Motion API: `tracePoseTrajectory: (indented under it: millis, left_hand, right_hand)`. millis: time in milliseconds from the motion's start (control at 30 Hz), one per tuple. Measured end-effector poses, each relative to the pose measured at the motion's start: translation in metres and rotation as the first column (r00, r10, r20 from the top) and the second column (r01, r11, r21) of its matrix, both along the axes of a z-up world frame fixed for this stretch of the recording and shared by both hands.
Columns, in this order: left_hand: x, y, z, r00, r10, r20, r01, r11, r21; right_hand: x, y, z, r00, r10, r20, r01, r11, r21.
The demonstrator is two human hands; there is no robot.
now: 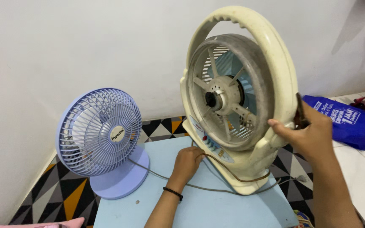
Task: The person uses a screwdriver to remove screws from a cream-colored fan, detaches the front grille, and then fits a light-blue grille from a smaller fan onto the larger fan. The person aligns and presses the grille into place, then secures it with a central cap.
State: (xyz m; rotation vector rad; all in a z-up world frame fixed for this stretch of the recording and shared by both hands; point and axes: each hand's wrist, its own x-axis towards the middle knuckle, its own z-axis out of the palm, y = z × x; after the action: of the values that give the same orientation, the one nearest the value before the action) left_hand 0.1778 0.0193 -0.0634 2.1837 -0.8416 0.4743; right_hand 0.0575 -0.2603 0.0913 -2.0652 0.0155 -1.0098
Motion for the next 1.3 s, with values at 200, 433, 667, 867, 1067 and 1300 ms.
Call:
tracePoseTrajectory:
  millis: [200, 433, 667, 867, 1067, 1300]
  left_hand:
    - [-0.042, 0.007, 0.016, 0.982, -0.175, 0.069, 0.175, 0.984, 0.005]
    - [-0.102, -0.015, 0.008, 0.918, -0.397, 0.008, 0.396, 0.917, 0.038]
    - [-0.135, -0.048, -0.022, 0.877, -0.467, 0.112, 0.439, 0.874, 0.207]
    - [-0.127, -0.053, -0.027, 0.834, -0.543, -0.097, 0.552, 0.819, 0.159]
    - [-0.035, -0.025, -0.007, 0.959, -0.228, -0.168, 0.204, 0.968, -0.145]
    - [0.11, 0.003, -0.013, 0.939, 0.271, -0.21, -0.337, 0.848, -0.41]
  right_hand:
    - [0.004, -0.021, -0.004, 0.995, -0.09, -0.052, 0.085, 0.993, -0.087]
    - [0.0, -0.012, -0.002, 0.971, -0.228, 0.077, 0.24, 0.923, -0.301]
    - [-0.007, 0.008, -0.014, 0.875, -0.404, 0.266, 0.483, 0.762, -0.431]
    - [-0.005, 0.011, -0.015, 0.905, -0.306, 0.297, 0.405, 0.836, -0.372]
    - [-0.002, 0.003, -0.019, 0.908, -0.282, 0.309, 0.391, 0.834, -0.389]
    - [0.012, -0.027, -0.025, 0.92, -0.238, 0.313, 0.348, 0.861, -0.37]
